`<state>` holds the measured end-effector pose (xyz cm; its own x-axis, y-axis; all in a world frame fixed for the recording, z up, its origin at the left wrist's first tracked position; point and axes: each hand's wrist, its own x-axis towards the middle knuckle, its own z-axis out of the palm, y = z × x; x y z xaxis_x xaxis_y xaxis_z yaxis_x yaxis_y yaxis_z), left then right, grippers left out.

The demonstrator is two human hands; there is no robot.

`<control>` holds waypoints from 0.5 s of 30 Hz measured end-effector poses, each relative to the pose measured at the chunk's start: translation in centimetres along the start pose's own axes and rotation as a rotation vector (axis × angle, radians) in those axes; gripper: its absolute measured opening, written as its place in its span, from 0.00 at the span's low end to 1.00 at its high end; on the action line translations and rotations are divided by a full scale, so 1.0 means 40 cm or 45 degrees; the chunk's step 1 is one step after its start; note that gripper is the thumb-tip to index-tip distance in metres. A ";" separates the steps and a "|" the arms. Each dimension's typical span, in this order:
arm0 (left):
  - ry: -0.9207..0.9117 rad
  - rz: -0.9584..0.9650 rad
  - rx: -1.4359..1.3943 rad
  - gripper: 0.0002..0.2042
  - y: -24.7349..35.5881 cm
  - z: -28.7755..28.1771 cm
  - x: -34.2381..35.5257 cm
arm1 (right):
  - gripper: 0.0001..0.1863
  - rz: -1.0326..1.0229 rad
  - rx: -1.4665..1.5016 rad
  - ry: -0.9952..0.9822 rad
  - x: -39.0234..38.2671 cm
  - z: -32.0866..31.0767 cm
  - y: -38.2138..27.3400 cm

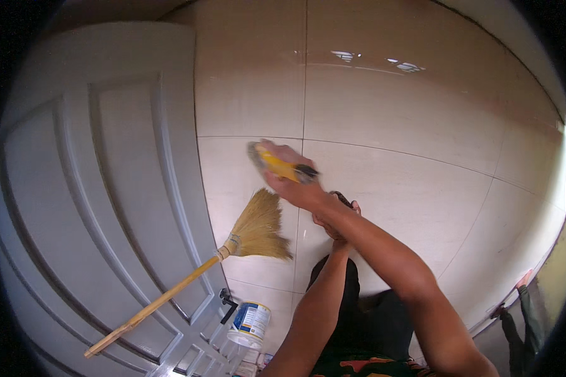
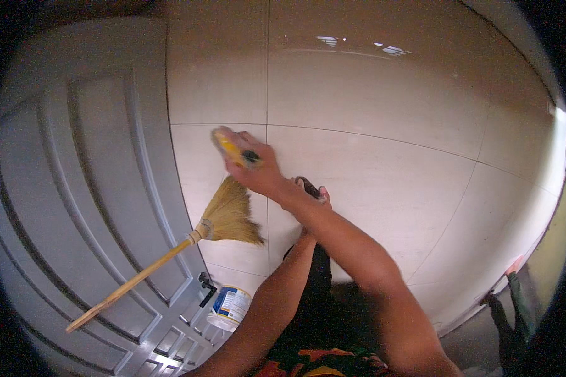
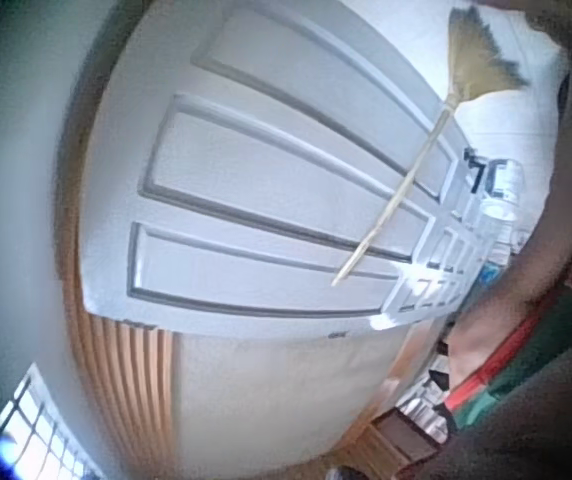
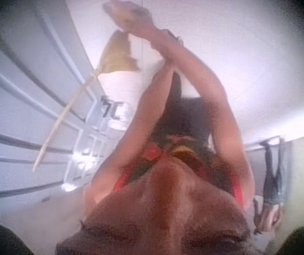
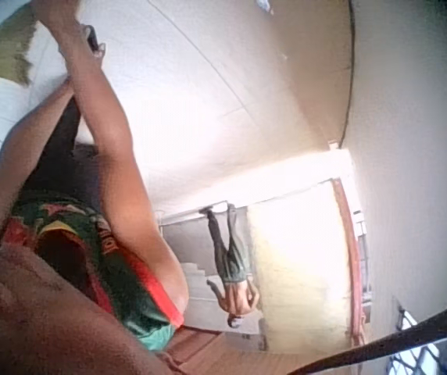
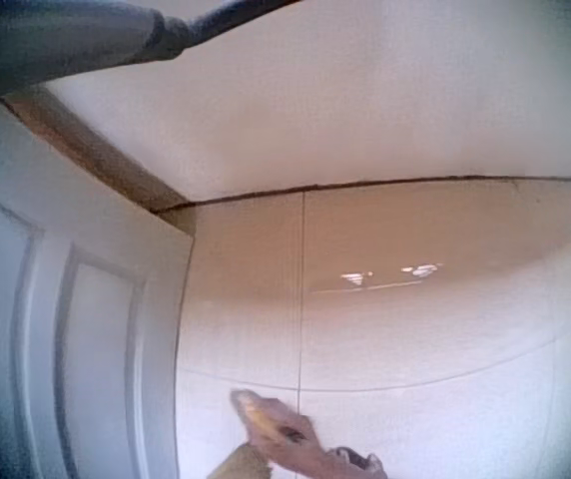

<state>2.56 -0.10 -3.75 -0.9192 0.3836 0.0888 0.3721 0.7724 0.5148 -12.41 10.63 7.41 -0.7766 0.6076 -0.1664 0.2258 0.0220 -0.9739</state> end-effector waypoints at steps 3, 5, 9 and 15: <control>-0.269 0.084 0.126 0.27 -0.117 0.004 -0.039 | 0.22 -0.214 0.221 0.054 0.073 0.105 0.046; -0.044 0.177 0.074 0.24 0.052 0.002 0.001 | 0.24 0.177 -0.193 0.012 0.031 -0.057 0.305; -0.050 0.200 -0.008 0.25 0.084 -0.057 0.076 | 0.22 0.702 -1.301 0.304 0.020 -0.854 0.421; -0.296 0.087 -0.187 0.30 0.032 -0.153 0.151 | 0.14 -0.352 -1.204 0.906 0.092 -0.708 0.253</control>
<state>-3.29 0.11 2.67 -0.8321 0.5512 -0.0614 0.3941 0.6655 0.6339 3.69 35.57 1.33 -0.4370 0.7843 0.4404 0.6742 0.6097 -0.4168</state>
